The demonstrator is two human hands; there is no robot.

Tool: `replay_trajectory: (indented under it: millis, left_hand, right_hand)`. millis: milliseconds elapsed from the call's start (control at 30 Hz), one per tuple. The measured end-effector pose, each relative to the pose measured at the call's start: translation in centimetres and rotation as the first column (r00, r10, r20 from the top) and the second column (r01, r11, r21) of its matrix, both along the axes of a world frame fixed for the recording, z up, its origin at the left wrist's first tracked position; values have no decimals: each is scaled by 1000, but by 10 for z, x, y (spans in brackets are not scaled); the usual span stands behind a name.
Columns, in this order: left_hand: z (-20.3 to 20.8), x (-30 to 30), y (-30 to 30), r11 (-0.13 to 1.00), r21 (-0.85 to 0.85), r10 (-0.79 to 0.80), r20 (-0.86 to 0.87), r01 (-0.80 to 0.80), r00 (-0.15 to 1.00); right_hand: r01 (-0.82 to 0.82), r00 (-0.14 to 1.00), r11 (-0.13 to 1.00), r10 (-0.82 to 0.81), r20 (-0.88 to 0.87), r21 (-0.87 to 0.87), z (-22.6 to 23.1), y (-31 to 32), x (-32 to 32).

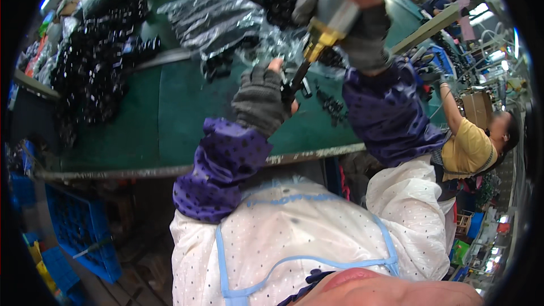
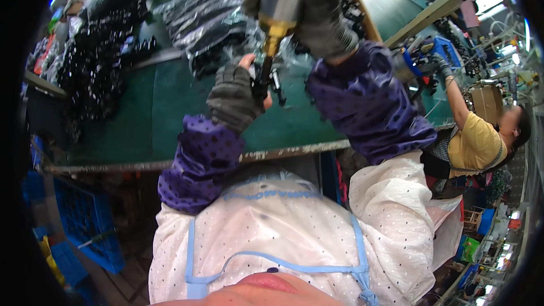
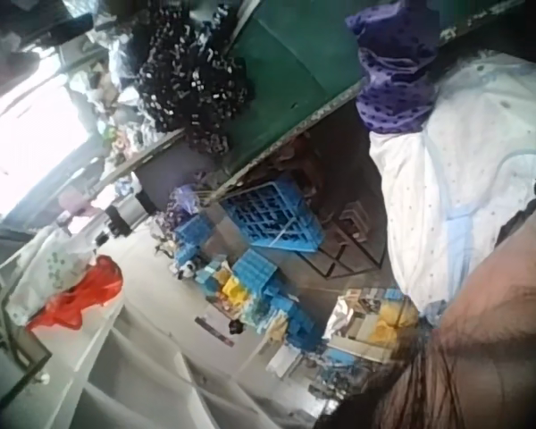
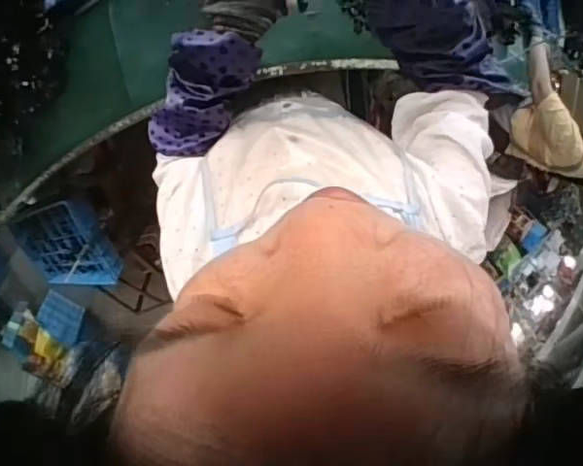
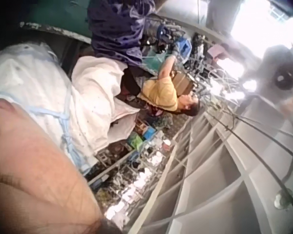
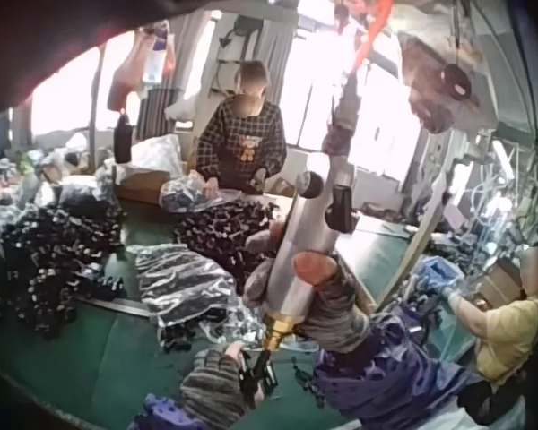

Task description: Assembling small plastic and electronic parts using an electric screwdriver on an assembly line.

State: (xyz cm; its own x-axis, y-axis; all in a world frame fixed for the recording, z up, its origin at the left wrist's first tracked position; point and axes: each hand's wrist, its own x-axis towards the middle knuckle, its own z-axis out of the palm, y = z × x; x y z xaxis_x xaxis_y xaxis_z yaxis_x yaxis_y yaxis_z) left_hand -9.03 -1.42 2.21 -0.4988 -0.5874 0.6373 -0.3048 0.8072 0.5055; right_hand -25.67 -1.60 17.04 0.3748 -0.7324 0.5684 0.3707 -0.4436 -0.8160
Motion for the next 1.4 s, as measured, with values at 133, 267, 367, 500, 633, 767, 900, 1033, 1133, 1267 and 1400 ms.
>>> replay_trajectory:
  millis: [133,267,367,500,633,767,900,1033,1133,1267,1400]
  left_hand:
    - [9,-4,-13,992,-119,31,-76,-40,997]
    - [17,-8,-21,996,-67,60,13,-59,998]
    - [18,-10,-21,992,-111,60,-29,-63,998]
    - [19,-4,-19,999,-1,51,58,-51,997]
    - [20,4,-19,998,25,51,77,-53,996]
    - [19,6,-12,995,-59,82,59,-78,995]
    - [18,5,-9,991,-120,65,28,-61,998]
    - [15,12,-13,997,-54,55,16,-54,998]
    - [10,16,-14,997,-50,61,51,-58,997]
    - [4,13,-14,998,-37,57,57,-55,997]
    - [1,11,-15,997,51,51,73,-55,996]
  right_hand:
    - [614,561,567,-803,-202,-550,28,10,-16]
    - [287,53,-114,-990,135,-951,79,18,-21]
    - [145,-56,-256,-967,251,-956,108,29,-13]
    - [435,-7,-62,-998,66,-898,112,46,8]
    - [734,643,639,-763,-65,-229,91,62,7]
    - [512,858,844,-511,53,-157,60,18,-10]
    - [-41,992,974,13,125,221,43,-16,-5]
    - [-202,969,966,174,174,162,43,-14,7]
    - [-44,965,972,-19,263,229,32,-4,12]
    - [141,951,979,-176,254,149,20,-5,12]
    - [218,935,965,-250,251,146,15,-5,14]
